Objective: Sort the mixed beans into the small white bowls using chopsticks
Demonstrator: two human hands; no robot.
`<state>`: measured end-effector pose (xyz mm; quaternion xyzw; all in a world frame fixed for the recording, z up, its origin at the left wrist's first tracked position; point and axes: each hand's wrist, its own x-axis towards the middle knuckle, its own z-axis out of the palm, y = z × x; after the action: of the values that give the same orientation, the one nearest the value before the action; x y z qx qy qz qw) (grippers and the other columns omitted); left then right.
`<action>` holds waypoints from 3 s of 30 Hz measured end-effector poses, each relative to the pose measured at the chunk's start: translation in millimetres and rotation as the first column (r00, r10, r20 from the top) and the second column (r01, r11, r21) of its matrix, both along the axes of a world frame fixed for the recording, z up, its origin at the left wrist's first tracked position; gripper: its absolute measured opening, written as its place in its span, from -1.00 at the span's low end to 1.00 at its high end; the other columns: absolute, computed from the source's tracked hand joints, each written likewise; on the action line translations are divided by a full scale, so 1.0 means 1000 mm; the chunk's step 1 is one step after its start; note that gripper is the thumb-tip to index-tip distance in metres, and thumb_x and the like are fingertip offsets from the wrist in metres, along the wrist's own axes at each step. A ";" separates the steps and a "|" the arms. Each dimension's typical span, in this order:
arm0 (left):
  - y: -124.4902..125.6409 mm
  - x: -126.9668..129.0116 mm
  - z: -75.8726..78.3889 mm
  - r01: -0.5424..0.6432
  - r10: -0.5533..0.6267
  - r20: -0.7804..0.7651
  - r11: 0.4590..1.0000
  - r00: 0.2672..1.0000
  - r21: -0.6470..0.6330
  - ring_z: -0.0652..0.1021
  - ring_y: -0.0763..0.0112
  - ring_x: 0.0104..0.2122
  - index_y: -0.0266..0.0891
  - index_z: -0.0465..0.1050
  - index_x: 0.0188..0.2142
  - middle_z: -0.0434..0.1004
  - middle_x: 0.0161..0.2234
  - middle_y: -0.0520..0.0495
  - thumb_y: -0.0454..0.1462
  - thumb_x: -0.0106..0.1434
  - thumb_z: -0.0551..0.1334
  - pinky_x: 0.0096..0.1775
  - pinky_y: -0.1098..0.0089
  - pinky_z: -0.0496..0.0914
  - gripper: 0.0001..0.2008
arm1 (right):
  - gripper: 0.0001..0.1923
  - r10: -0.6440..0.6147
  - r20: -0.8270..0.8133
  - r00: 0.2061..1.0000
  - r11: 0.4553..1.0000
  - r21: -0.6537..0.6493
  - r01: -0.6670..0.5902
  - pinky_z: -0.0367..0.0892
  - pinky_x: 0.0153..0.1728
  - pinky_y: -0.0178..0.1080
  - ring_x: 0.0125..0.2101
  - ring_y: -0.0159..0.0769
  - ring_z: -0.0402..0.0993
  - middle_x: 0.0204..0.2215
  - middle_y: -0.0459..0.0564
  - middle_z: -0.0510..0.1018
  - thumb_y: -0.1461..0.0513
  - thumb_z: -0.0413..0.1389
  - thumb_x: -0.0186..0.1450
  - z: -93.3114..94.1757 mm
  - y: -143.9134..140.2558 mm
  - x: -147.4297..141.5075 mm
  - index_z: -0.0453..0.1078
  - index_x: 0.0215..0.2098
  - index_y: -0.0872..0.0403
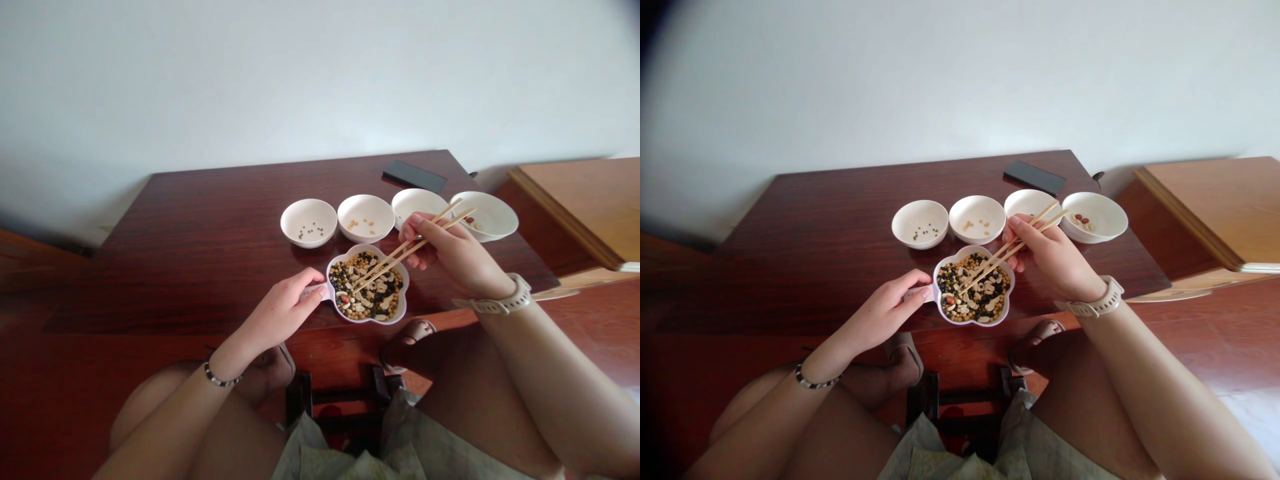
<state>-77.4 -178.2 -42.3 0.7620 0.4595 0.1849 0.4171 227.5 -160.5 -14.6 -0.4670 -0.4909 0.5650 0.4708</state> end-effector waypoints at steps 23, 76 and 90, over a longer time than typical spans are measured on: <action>0.000 -0.001 -0.001 0.010 -0.010 -0.002 1.000 1.000 -0.016 0.63 0.29 -0.12 -0.11 0.51 0.00 0.68 -0.03 0.00 -0.05 0.58 0.13 -0.07 0.33 0.39 -0.73 | -0.64 -0.013 0.033 0.999 0.999 0.052 0.012 0.27 -0.56 -0.38 -0.58 -0.43 0.34 -0.58 -0.06 0.45 0.08 0.09 0.56 0.001 0.000 0.005 0.43 -0.36 0.07; -0.001 0.002 0.000 -0.004 0.004 -0.015 1.000 1.000 0.004 0.64 0.27 -0.17 -0.14 0.52 -0.03 0.70 -0.09 -0.04 -0.04 0.57 0.11 -0.12 0.33 0.44 -0.70 | -0.65 -0.056 -0.168 0.984 0.994 -0.105 0.039 0.21 -0.60 -0.39 -0.57 -0.49 0.21 -0.47 -0.10 0.35 0.06 0.24 0.45 -0.004 0.005 0.009 0.41 -0.41 0.09; -0.001 0.000 0.001 0.003 -0.003 -0.012 1.000 1.000 0.006 0.64 0.25 -0.15 -0.13 0.52 -0.02 0.71 -0.06 -0.05 -0.03 0.57 0.11 -0.10 0.32 0.43 -0.70 | -0.68 -0.139 -0.205 0.969 0.989 -0.082 0.124 0.27 -0.59 -0.41 -0.51 -0.46 0.27 -0.42 -0.08 0.36 0.06 0.29 0.42 -0.004 0.006 0.009 0.44 -0.39 0.08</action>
<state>-76.9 -178.8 -40.8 0.7650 0.4601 0.1811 0.4126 236.9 -154.6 -19.1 -0.4523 -0.3868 0.5952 0.5400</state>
